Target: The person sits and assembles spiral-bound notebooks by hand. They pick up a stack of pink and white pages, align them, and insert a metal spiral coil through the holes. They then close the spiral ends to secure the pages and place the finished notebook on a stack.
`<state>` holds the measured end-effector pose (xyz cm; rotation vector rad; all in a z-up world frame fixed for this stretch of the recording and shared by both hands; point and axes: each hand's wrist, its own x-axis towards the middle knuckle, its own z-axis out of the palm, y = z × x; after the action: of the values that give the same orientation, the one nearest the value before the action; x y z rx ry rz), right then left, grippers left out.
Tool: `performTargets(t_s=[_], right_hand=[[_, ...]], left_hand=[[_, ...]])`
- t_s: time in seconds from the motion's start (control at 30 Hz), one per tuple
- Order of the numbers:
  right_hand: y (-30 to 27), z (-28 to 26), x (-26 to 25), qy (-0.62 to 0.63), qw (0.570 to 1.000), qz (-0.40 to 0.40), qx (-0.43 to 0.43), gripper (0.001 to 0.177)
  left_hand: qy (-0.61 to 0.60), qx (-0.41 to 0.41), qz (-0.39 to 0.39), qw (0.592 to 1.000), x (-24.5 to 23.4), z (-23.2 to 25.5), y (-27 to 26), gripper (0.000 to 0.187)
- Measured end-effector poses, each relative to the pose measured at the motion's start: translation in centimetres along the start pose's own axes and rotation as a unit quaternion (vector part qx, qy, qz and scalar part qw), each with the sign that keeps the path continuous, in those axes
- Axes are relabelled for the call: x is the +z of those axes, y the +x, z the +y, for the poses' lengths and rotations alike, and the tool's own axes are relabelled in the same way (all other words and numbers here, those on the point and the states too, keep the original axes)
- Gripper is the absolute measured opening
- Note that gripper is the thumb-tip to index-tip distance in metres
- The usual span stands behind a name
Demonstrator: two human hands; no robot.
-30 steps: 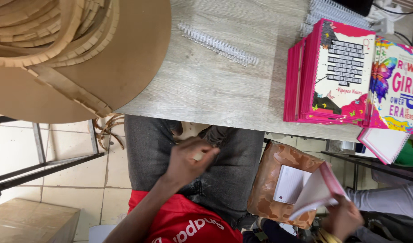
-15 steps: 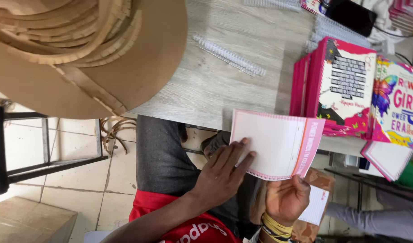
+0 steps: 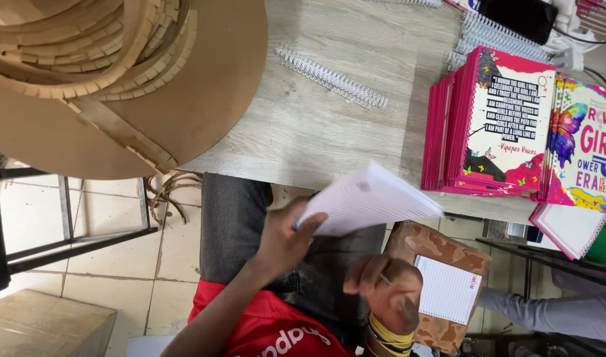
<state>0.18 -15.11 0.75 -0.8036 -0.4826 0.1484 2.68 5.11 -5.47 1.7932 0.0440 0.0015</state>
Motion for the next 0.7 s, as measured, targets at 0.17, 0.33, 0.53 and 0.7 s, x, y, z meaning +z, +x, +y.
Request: performTargets(t_s=[0.17, 0.33, 0.53, 0.7], right_hand=[[-1.8, 0.6, -4.4, -0.183, 0.947, 0.254, 0.069, 0.015], [-4.0, 1.9, -8.9, -0.314, 0.835, 0.414, 0.179, 0.021], [-3.7, 4.7, -9.6, -0.689, 0.678, -0.008, 0.257, 0.057], [3.4, 4.6, -4.8, -0.355, 0.889, 0.232, 0.174, 0.051]], left_hand=[[-0.325, -0.269, -0.021, 0.907, 0.8, -5.9, -0.4, 0.035], [-0.383, -0.315, -0.047, 0.867, -0.2, -5.6, -1.1, 0.039], [-0.348, -0.378, -0.094, 0.853, -0.1, -2.6, 0.7, 0.047], [-0.124, -0.045, 0.001, 0.991, -1.7, 3.6, 3.0, 0.050]])
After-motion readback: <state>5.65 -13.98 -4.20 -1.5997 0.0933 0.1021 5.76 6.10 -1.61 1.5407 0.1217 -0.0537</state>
